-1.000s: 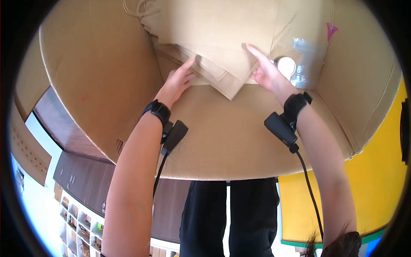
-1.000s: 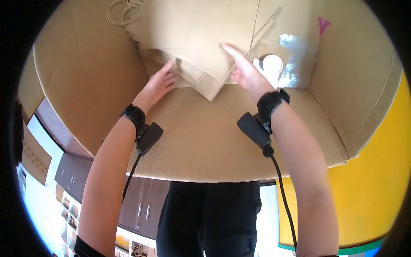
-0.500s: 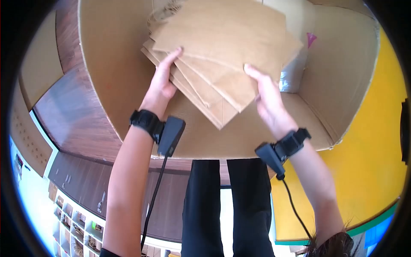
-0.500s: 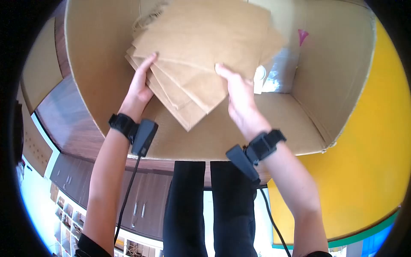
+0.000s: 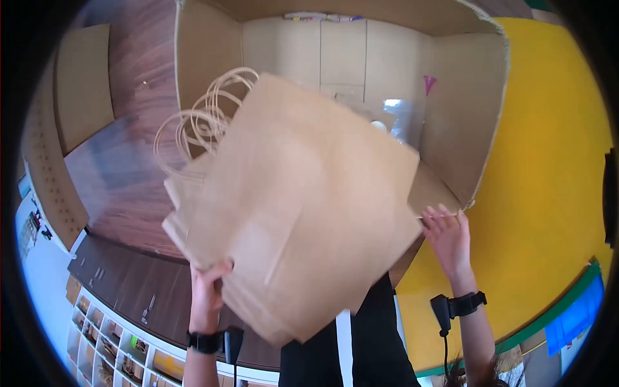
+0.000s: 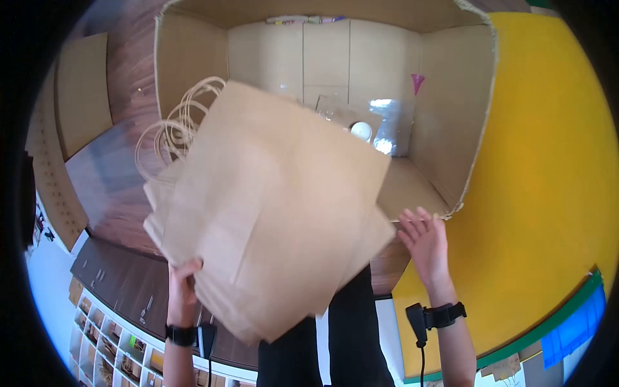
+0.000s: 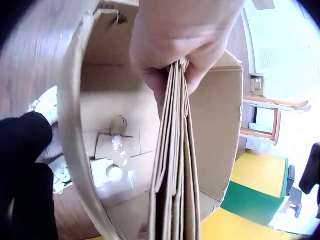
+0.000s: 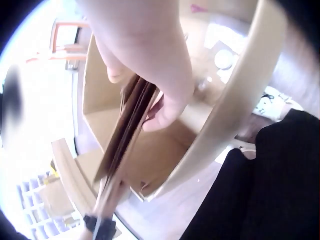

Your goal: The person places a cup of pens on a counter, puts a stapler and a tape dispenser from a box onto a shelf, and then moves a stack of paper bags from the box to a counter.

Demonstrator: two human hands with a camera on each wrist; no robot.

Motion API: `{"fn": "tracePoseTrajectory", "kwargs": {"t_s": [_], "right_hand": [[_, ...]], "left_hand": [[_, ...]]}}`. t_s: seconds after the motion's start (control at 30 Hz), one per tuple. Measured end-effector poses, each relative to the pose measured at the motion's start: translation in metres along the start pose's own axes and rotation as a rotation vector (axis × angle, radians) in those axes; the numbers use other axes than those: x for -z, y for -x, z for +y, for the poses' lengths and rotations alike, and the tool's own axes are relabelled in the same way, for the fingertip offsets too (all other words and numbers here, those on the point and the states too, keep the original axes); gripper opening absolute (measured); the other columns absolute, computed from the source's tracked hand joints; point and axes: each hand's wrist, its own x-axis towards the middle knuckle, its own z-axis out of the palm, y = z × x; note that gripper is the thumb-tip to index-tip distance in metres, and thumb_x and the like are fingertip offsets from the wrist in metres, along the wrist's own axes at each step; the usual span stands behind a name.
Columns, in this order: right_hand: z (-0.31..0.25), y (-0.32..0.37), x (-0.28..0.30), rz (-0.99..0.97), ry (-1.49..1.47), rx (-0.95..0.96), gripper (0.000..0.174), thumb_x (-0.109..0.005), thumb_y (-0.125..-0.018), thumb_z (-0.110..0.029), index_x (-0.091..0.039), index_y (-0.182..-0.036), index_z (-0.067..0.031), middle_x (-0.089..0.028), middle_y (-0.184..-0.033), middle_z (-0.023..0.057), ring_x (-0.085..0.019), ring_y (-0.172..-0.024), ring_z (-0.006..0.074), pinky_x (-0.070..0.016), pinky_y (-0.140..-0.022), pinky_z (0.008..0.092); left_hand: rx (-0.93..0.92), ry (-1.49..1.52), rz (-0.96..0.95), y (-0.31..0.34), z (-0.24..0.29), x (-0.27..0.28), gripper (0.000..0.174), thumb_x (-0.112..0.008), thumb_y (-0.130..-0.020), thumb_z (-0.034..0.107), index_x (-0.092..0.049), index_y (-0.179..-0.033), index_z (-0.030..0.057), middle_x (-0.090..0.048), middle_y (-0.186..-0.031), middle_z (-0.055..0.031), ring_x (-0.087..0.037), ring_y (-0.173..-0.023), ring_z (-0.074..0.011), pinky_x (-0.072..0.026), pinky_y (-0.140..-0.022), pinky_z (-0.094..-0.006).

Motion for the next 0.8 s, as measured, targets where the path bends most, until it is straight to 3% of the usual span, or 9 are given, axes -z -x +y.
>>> {"fn": "tracePoseTrajectory", "kwargs": {"t_s": [0.13, 0.27, 0.33, 0.37, 0.4, 0.47, 0.53, 0.7, 0.8], "right_hand": [[-0.056, 0.031, -0.014, -0.111, 0.511, 0.178, 0.066, -0.026, -0.082, -0.06, -0.035, -0.125, -0.01, -0.037, -0.126, 0.0124, -0.031, -0.12, 0.024, -0.0227, -0.097, 0.0387], [-0.099, 0.088, -0.054, -0.616, 0.522, -0.119, 0.064, -0.033, -0.083, -0.056, -0.035, -0.126, -0.0077, -0.036, -0.129, 0.0075, -0.031, -0.12, 0.0188, -0.025, -0.097, 0.0332], [-0.098, 0.123, -0.049, -0.583, 0.371, -0.37, 0.068, -0.034, -0.081, -0.058, -0.037, -0.124, -0.0051, -0.042, -0.123, 0.0092, -0.041, -0.11, 0.0177, -0.0343, -0.088, 0.0309], [-0.086, 0.141, -0.042, -0.567, 0.288, -0.498, 0.07, -0.035, -0.08, -0.06, -0.038, -0.123, -0.0038, -0.045, -0.12, 0.01, -0.047, -0.106, 0.0171, -0.039, -0.084, 0.0298], [-0.074, 0.158, -0.036, -0.55, 0.203, -0.626, 0.072, -0.035, -0.079, -0.061, -0.038, -0.122, -0.0024, -0.049, -0.118, 0.0108, -0.052, -0.101, 0.0165, -0.0437, -0.079, 0.0286], [-0.061, 0.198, -0.034, -0.373, 0.06, -0.654, 0.07, -0.032, -0.081, -0.06, -0.04, -0.121, -0.0036, -0.052, -0.113, 0.0104, -0.055, -0.095, 0.0159, -0.0456, -0.077, 0.0292], [-0.057, 0.233, -0.058, -0.125, 0.224, -0.476, 0.065, -0.032, -0.084, -0.055, -0.036, -0.125, -0.0036, -0.049, -0.117, 0.0082, -0.051, -0.1, 0.0136, -0.043, -0.083, 0.0281], [-0.01, 0.287, -0.061, -0.349, -0.064, -0.229, 0.059, -0.031, -0.088, -0.047, -0.025, -0.131, -0.0071, -0.033, -0.131, 0.0051, -0.037, -0.114, 0.0126, -0.0324, -0.094, 0.0266], [0.001, 0.302, -0.072, -0.379, -0.253, -0.202, 0.077, -0.027, -0.081, -0.062, -0.019, -0.133, -0.0054, -0.021, -0.137, 0.0068, -0.025, -0.123, 0.017, -0.0267, -0.098, 0.0321]], "left_hand": [[0.132, -0.044, -0.075, 0.084, 0.022, 0.039, 0.05, -0.061, -0.058, -0.008, -0.047, -0.105, 0.0004, -0.058, -0.087, -0.0089, -0.059, -0.074, -0.0179, -0.0492, -0.064, -0.0297], [0.185, -0.3, -0.434, 0.156, 0.038, 0.072, 0.051, -0.064, -0.06, -0.005, -0.046, -0.107, -0.0011, -0.057, -0.089, -0.0095, -0.058, -0.078, -0.0187, -0.0478, -0.07, -0.0302], [0.07, -0.201, -0.368, 0.192, 0.044, 0.044, 0.043, -0.068, -0.053, -0.008, -0.056, -0.094, -0.001, -0.062, -0.082, -0.0072, -0.06, -0.074, -0.0159, -0.0495, -0.065, -0.0272], [0.142, -0.218, -0.453, 0.198, 0.036, 0.062, 0.045, -0.067, -0.059, -0.004, -0.051, -0.101, -0.0026, -0.059, -0.091, -0.0099, -0.057, -0.083, -0.0176, -0.0474, -0.072, -0.0291], [0.356, -0.219, -0.228, 0.225, 0.045, 0.053, 0.05, -0.062, -0.064, 0.0, -0.045, -0.11, -0.0011, -0.057, -0.095, -0.0088, -0.054, -0.087, -0.0206, -0.0445, -0.076, -0.0317], [0.347, -0.108, -0.13, 0.241, 0.047, 0.036, 0.047, -0.06, -0.063, -0.001, -0.046, -0.108, -0.0002, -0.058, -0.089, -0.0071, -0.055, -0.082, -0.0169, -0.0467, -0.07, -0.0302], [0.316, -0.173, -0.2, 0.223, 0.016, 0.077, 0.049, -0.061, -0.064, 0.0, -0.044, -0.11, 0.0, -0.058, -0.088, -0.0081, -0.055, -0.081, -0.0172, -0.0477, -0.067, -0.0317], [0.204, -0.186, -0.36, 0.254, 0.039, 0.059, 0.063, -0.059, -0.069, 0.005, -0.03, -0.124, 0.0025, -0.045, -0.115, -0.0143, -0.047, -0.102, -0.0262, -0.0408, -0.084, -0.0376], [0.194, -0.136, -0.483, 0.272, 0.05, 0.065, 0.065, -0.059, -0.07, 0.006, -0.027, -0.127, 0.0029, -0.039, -0.121, -0.0151, -0.044, -0.104, -0.0286, -0.0394, -0.086, -0.0394]]}}
